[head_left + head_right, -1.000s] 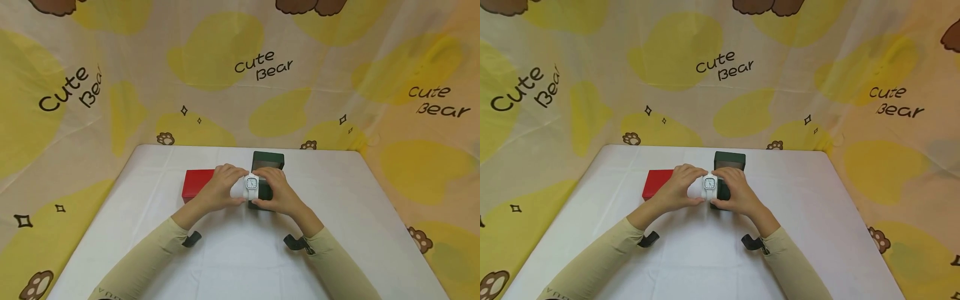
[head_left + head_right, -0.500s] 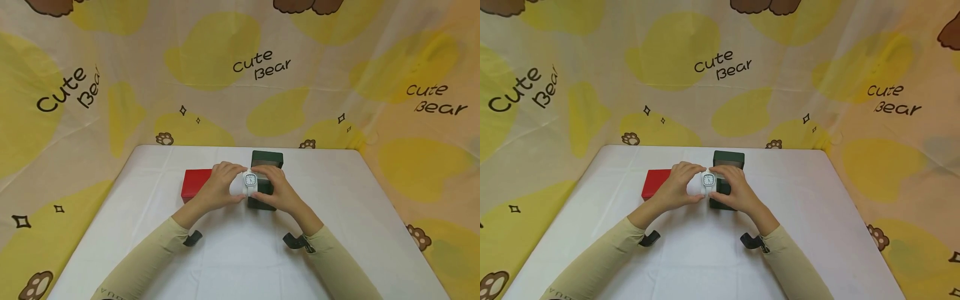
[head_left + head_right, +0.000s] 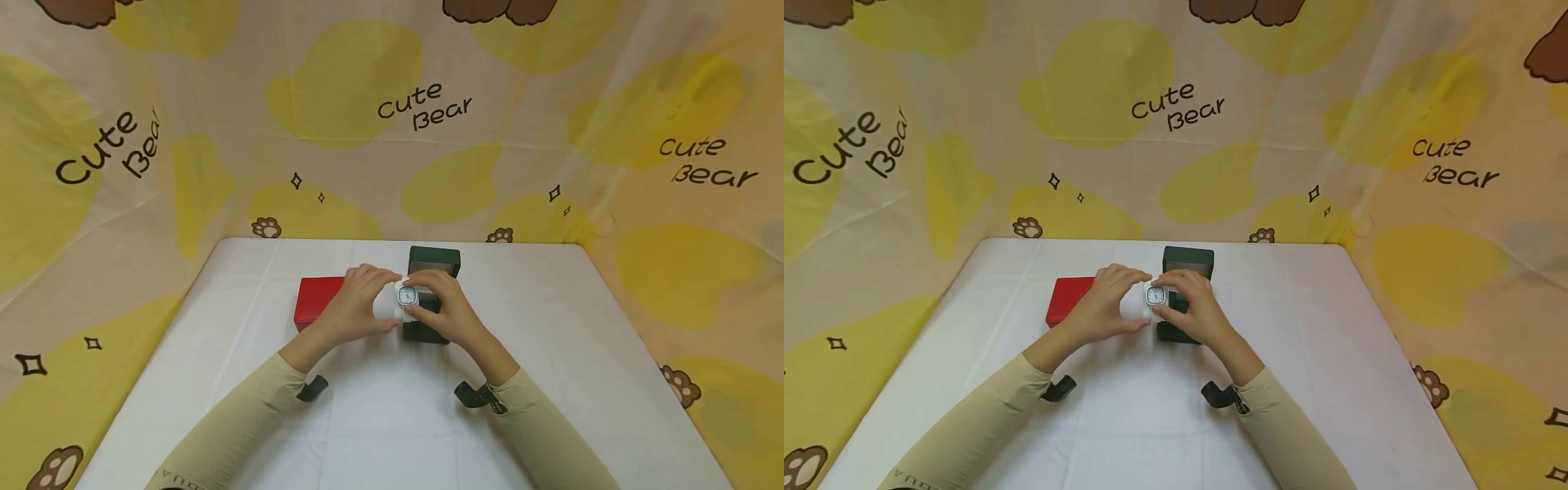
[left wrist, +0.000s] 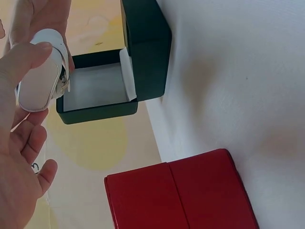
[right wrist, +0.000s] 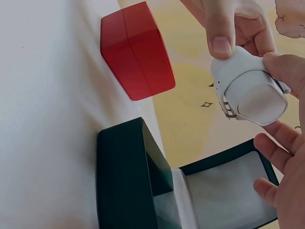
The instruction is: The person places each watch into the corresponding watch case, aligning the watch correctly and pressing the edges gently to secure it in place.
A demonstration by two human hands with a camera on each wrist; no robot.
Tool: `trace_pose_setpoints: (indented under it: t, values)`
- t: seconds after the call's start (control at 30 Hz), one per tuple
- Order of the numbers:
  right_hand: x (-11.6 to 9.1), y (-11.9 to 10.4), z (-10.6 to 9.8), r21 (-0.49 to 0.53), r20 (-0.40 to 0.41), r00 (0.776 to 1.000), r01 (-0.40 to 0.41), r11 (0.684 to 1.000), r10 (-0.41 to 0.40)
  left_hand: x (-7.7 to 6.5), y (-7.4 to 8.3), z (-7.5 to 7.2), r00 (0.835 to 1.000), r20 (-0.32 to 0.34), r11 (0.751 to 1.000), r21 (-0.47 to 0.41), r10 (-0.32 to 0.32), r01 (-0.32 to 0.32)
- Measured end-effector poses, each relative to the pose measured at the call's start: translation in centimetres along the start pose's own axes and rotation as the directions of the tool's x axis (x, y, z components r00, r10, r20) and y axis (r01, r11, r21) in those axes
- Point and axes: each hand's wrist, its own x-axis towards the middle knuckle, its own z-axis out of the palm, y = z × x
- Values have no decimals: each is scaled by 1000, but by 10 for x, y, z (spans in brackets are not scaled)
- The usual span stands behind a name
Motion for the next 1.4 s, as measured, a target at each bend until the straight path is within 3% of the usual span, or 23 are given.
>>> trace_pose_setpoints:
  t: [0.37,0.8,1.1,1.4]
  values:
    - [-5,4,-3,6,33,999,-23,1000,23,4,0,4,999,24,999,-21,-41,41]
    - [-7,11,-24,-116,147,989,-11,993,28,9,1,2,998,42,998,-41,-47,48]
    - [-9,18,-31,-191,99,995,53,980,-35,16,4,11,998,37,997,-61,-43,45]
    - [-18,27,-35,-234,103,995,35,972,-12,18,7,21,994,75,994,-74,-74,80]
